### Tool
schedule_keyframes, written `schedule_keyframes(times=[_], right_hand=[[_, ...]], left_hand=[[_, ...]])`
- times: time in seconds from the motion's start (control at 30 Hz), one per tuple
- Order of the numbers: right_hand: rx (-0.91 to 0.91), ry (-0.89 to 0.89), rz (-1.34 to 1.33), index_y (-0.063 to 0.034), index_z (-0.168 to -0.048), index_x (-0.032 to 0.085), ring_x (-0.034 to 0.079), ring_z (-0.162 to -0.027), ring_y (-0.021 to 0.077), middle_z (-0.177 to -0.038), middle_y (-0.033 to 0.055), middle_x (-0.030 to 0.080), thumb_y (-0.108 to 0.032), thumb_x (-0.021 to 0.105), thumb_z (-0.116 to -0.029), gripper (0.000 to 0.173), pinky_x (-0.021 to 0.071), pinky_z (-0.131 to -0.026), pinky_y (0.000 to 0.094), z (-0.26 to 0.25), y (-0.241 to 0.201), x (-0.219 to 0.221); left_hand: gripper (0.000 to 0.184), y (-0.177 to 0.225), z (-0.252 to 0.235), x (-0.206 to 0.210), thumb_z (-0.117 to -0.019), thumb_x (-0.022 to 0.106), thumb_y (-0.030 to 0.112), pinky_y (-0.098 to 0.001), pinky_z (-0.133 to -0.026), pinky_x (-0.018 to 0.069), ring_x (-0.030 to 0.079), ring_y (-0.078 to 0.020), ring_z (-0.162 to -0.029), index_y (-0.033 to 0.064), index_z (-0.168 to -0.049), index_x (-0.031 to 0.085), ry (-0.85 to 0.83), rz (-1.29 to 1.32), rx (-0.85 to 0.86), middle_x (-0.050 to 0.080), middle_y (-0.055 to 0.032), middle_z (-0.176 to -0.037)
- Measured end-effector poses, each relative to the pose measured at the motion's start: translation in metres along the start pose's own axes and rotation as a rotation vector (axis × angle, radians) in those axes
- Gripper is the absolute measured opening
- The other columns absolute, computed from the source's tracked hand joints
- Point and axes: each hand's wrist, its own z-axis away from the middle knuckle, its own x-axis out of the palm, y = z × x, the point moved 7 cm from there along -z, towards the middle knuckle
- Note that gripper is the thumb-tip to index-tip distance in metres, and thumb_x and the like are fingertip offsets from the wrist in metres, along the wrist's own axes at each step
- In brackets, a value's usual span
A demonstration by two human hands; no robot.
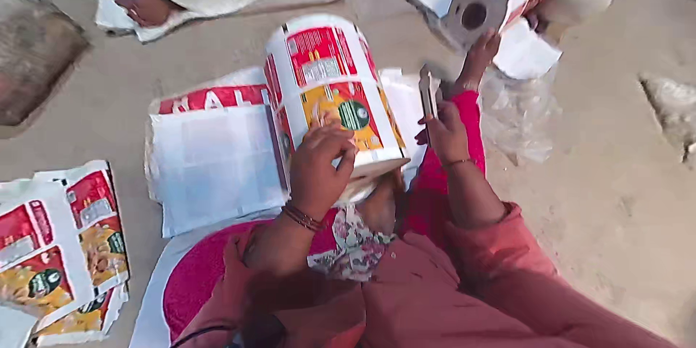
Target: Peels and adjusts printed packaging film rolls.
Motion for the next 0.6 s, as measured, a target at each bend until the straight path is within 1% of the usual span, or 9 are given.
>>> schedule_keyframes(times=[0.07,0.13,0.2,0.27,0.3,0.37,0.43,0.5,0.6], right_hand=[[-0.109,-0.093,0.086,-0.0103,-0.151,0.040,0.068,-0.064,0.0156,-0.099,0.0094,0.071,-0.016,0.044,-0.1074,0.044,0.0595,-0.058,0.0347,-0.003,-0.043,0.010],[-0.180,-0.187,0.223,-0.0192,-0.158,0.034,0.064,-0.057,0.0155,-0.100,0.0085,0.072,-0.015,0.045,-0.1085,0.051,0.0553,-0.051,0.0334,-0.011,-0.085,0.029],[-0.180,-0.253,0.395,-0.0252,-0.160,0.034,0.065,-0.059,0.0211,-0.103,0.0114,0.072,-0.015,0.047,-0.1087,0.054,0.0568,-0.054,0.0403,-0.029,-0.119,0.050],[-0.162,-0.293,0.482,-0.0261,-0.158,0.040,0.067,-0.063,0.0250,-0.102,0.0138,0.072,-0.015,0.047,-0.1074,0.052,0.0580,-0.059,0.0453,-0.053,-0.139,0.073],[-0.140,-0.304,0.491,-0.0260,-0.156,0.043,0.066,-0.063,0.0254,-0.101,0.0147,0.071,-0.015,0.047,-0.1072,0.050,0.0570,-0.059,0.0453,-0.066,-0.145,0.083],[-0.096,-0.302,0.504,-0.0266,-0.155,0.045,0.065,-0.062,0.0233,-0.100,0.0145,0.071,-0.014,0.048,-0.1069,0.050,0.0565,-0.056,0.0420,-0.089,-0.155,0.097],[-0.078,-0.298,0.530,-0.0264,-0.155,0.045,0.065,-0.062,0.0231,-0.102,0.0153,0.070,-0.016,0.047,-0.1079,0.049,0.0559,-0.056,0.0408,-0.104,-0.165,0.107],[-0.080,-0.306,0.577,-0.0264,-0.155,0.044,0.064,-0.063,0.0230,-0.104,0.0159,0.069,-0.020,0.046,-0.1094,0.046,0.0550,-0.057,0.0405,-0.109,-0.174,0.117],[-0.072,-0.316,0.692,-0.0251,-0.154,0.046,0.067,-0.068,0.0266,-0.107,0.0171,0.070,-0.026,0.044,-0.1110,0.043,0.0566,-0.062,0.0451,-0.113,-0.183,0.128]], left_hand=[[0.024,-0.001,-0.003,0.005,-0.0997,0.057,0.022,-0.0496,-0.122,0.0356,0.052,-0.0262,-0.140,0.0086,-0.104,0.076,-0.030,-0.073,-0.007,0.067,-0.0080,-0.135],[0.034,-0.002,-0.001,0.010,-0.1027,0.049,0.028,-0.0483,-0.122,0.0337,0.045,-0.0268,-0.146,0.0111,-0.120,0.073,-0.060,-0.226,-0.059,0.058,-0.0079,-0.148],[0.045,-0.006,-0.001,0.012,-0.1033,0.047,0.036,-0.0504,-0.123,0.0312,0.036,-0.0291,-0.152,0.0121,-0.136,0.064,-0.091,-0.334,-0.166,0.048,-0.0086,-0.158],[0.060,-0.014,0.002,0.009,-0.1015,0.048,0.049,-0.0543,-0.123,0.0294,0.027,-0.0343,-0.155,0.0132,-0.150,0.053,-0.125,-0.359,-0.249,0.038,-0.0112,-0.164],[0.067,-0.018,0.003,0.007,-0.1007,0.048,0.055,-0.0560,-0.123,0.0279,0.023,-0.0368,-0.156,0.0141,-0.154,0.047,-0.151,-0.352,-0.265,0.033,-0.0127,-0.166],[0.076,-0.024,0.005,0.004,-0.0995,0.046,0.063,-0.0562,-0.123,0.0259,0.017,-0.0374,-0.158,0.0161,-0.158,0.041,-0.206,-0.327,-0.261,0.027,-0.0124,-0.169],[0.078,-0.028,0.005,0.003,-0.0992,0.045,0.065,-0.0565,-0.124,0.0242,0.014,-0.0365,-0.158,0.0163,-0.160,0.039,-0.240,-0.287,-0.222,0.024,-0.0119,-0.170],[0.077,-0.031,0.005,0.003,-0.0991,0.045,0.065,-0.0557,-0.125,0.0221,0.013,-0.0348,-0.159,0.0167,-0.159,0.040,-0.251,-0.243,-0.180,0.023,-0.0110,-0.171],[0.076,-0.034,0.004,0.004,-0.0975,0.048,0.064,-0.0562,-0.125,0.0224,0.017,-0.0337,-0.158,0.0158,-0.156,0.045,-0.204,-0.218,-0.142,0.028,-0.0103,-0.169]])
